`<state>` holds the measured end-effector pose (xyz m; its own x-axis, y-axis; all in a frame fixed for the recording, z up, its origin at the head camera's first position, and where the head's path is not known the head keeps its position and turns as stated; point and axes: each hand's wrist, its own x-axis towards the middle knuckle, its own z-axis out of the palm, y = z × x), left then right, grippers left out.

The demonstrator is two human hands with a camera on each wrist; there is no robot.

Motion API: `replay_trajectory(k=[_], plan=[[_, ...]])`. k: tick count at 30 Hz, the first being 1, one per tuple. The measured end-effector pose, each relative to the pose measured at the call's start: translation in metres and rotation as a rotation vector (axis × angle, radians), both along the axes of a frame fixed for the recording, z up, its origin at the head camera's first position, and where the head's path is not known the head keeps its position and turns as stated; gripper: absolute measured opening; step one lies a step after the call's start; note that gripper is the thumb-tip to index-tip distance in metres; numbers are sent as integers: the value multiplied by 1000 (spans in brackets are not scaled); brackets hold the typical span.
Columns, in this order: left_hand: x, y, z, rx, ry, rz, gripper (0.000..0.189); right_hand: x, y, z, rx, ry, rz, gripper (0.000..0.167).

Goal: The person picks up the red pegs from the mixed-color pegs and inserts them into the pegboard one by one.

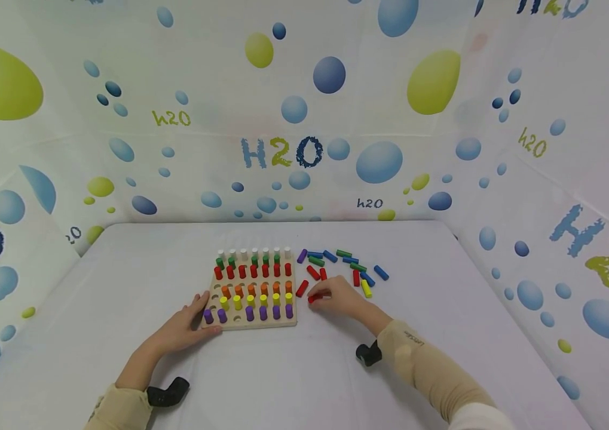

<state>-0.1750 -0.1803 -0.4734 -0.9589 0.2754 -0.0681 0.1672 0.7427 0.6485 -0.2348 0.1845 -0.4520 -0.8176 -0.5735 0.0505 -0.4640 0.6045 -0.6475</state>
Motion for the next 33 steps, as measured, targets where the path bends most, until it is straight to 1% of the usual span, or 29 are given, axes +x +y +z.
replay_trajectory(k=[7,12,17,22,24,26,29,33], plan=[[0,0,0,-11,12,2,99,-4,8,-7,-132,-52,-70,22],[0,1,0,-6,14,-3,99,-4,12,-11,-220,-87,-94,25],[1,2,2,-3,6,3,99,-5,15,-13,-267,-119,-124,25],[1,2,3,-8,4,10,99,2,12,-2,-326,-159,-152,24],[1,2,2,-7,5,10,99,2,12,-2,-342,-171,-163,23],[0,1,1,-7,7,8,100,0,12,-4,-350,-179,-174,24],[0,1,0,-7,11,7,100,-6,13,-12,-367,-206,-211,27],[-1,1,0,-12,14,8,100,-5,12,-13,-405,-223,-234,31]])
